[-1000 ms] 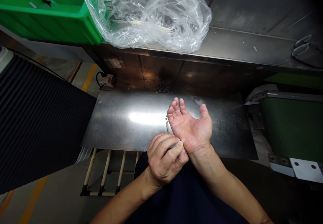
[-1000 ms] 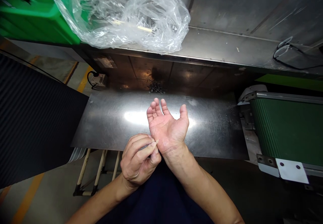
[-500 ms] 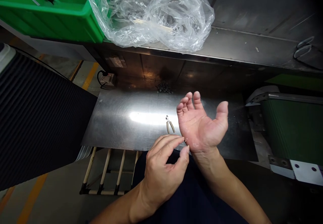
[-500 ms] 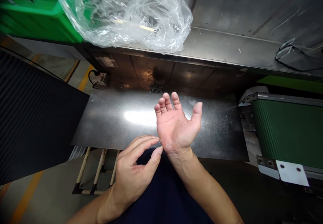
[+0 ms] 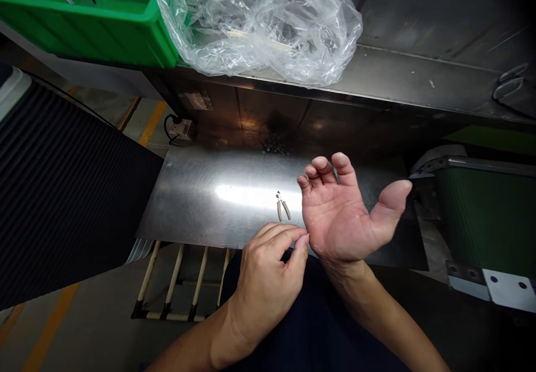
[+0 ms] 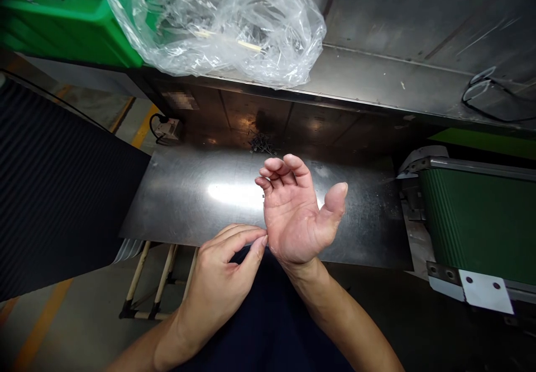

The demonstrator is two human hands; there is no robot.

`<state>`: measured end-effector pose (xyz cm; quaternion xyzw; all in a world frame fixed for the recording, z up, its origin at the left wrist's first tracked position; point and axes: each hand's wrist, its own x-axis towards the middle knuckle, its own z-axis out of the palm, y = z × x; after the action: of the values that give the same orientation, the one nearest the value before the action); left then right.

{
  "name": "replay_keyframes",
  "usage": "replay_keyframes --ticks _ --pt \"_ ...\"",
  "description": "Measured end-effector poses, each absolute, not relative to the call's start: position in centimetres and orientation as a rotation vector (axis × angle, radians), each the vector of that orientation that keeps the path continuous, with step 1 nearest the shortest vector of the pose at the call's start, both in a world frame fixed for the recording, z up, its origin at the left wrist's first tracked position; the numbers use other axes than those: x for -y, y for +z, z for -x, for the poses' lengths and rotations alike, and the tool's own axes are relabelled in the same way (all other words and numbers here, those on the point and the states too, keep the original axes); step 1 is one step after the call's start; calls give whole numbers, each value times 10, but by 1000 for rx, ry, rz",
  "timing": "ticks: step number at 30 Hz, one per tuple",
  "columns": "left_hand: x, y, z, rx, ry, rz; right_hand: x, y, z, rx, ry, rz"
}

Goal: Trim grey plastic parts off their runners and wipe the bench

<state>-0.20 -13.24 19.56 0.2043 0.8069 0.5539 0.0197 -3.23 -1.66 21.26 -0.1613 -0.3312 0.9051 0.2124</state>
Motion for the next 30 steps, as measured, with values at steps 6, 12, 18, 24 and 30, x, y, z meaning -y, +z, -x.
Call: replay_keyframes --ticks 6,12,18,24,30 --pt "130 192 1 -2707 1531 -746 16 206 35 872 2497 446" --pt "135 185 7 -2862 1287 -1163 14 201 39 861 2561 667" --pt "144 182 21 -2875 1016 -1546 18 196 42 995 2652 946" --pt "146 183 32 -2847 734 -1902 19 188 45 1028 2681 1199" --pt "147 189 47 -2734 481 -2309 19 178 53 948 2693 1472"
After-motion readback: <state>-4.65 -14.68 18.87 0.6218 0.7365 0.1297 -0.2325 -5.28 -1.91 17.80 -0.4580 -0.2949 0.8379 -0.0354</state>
